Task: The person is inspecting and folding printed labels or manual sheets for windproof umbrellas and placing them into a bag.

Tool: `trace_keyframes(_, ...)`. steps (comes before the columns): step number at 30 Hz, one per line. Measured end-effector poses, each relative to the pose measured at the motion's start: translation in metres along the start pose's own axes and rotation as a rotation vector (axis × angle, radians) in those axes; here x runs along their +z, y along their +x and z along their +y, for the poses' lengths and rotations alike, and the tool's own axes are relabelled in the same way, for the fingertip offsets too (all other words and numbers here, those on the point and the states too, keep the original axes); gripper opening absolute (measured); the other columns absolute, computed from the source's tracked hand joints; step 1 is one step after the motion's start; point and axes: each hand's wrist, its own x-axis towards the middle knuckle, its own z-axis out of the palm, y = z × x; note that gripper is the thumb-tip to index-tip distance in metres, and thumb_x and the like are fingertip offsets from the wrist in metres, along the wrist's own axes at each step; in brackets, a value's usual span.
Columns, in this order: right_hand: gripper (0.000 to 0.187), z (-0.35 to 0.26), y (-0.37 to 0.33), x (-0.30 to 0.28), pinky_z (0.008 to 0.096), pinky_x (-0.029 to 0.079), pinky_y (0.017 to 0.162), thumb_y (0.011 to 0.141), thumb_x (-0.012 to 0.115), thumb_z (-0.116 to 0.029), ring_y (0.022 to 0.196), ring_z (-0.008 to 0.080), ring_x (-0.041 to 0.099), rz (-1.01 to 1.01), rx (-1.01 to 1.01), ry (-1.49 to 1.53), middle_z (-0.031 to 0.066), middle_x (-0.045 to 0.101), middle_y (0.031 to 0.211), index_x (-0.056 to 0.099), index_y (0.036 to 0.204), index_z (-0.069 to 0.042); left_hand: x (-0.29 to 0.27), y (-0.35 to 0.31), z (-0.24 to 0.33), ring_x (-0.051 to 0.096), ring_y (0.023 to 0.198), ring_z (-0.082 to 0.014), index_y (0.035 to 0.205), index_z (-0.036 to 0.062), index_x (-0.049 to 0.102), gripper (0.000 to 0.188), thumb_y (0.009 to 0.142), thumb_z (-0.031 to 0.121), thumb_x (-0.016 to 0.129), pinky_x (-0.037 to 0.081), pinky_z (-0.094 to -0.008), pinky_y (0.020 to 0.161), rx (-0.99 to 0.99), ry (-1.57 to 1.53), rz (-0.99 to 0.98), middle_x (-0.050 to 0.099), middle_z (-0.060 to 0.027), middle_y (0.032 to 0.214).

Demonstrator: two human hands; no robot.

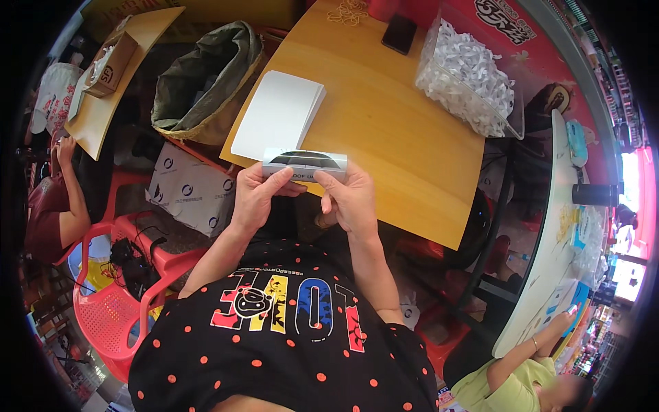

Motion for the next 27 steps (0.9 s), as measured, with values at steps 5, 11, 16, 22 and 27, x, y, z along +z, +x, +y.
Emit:
trace_keyframes(5,0.020,0.013,-0.001,0.003,0.0176,0.038,0.039,0.084,0.065,0.001,0.045,0.0065,0.050,0.051,-0.075,-0.056,0.0116,0.066,0.087,0.059,0.102,0.005,0.011,-0.003,-0.002,0.065,0.064,-0.0128,0.094,-0.0020,0.064,0.017,0.082,0.007,0.070,0.051,-0.0218,0.056,-0.022,0.097,0.147,0.069,-0.0083,0.080)
trace_keyframes(11,0.017,0.013,-0.008,0.007,0.0182,0.037,0.038,0.085,0.064,0.000,0.043,0.0072,0.050,0.062,-0.081,-0.096,0.0114,0.067,0.086,0.062,0.101,0.007,0.008,-0.005,-0.006,0.054,0.052,-0.0054,0.088,0.0004,0.065,0.016,0.077,0.007,0.075,0.040,-0.0181,0.046,0.000,0.137,0.180,0.064,-0.0022,0.069)
trace_keyframes(16,0.021,0.003,-0.015,-0.004,0.0200,0.035,0.033,0.095,0.052,-0.010,0.038,0.0096,0.050,-0.005,0.040,-0.045,0.0137,0.066,0.081,0.062,0.100,0.008,-0.025,-0.007,-0.011,0.060,0.054,-0.0134,0.095,-0.0023,0.064,0.018,0.092,0.014,0.058,0.047,-0.0228,0.049,-0.084,-0.066,-0.027,0.065,-0.0077,0.077)
trace_keyframes(22,0.028,0.004,-0.008,-0.009,0.0199,0.036,0.034,0.099,0.046,-0.018,0.038,0.0120,0.050,-0.124,0.019,0.001,0.0180,0.067,0.084,0.062,0.104,0.005,-0.074,-0.028,0.023,0.066,0.062,-0.0229,0.105,-0.0035,0.058,0.030,0.098,0.023,0.047,0.051,-0.0269,0.054,-0.110,-0.160,-0.014,0.066,-0.0134,0.086)
trace_keyframes(27,0.031,0.007,0.014,-0.015,0.0219,0.045,0.056,0.097,0.051,-0.021,0.065,0.0109,0.060,0.006,-0.242,-0.485,0.0138,0.069,0.098,0.058,0.117,0.002,-0.136,0.007,0.091,0.066,0.062,-0.0208,0.105,-0.0034,0.057,0.029,0.097,0.022,0.047,0.052,-0.0260,0.053,0.318,0.036,0.391,0.066,-0.0139,0.085)
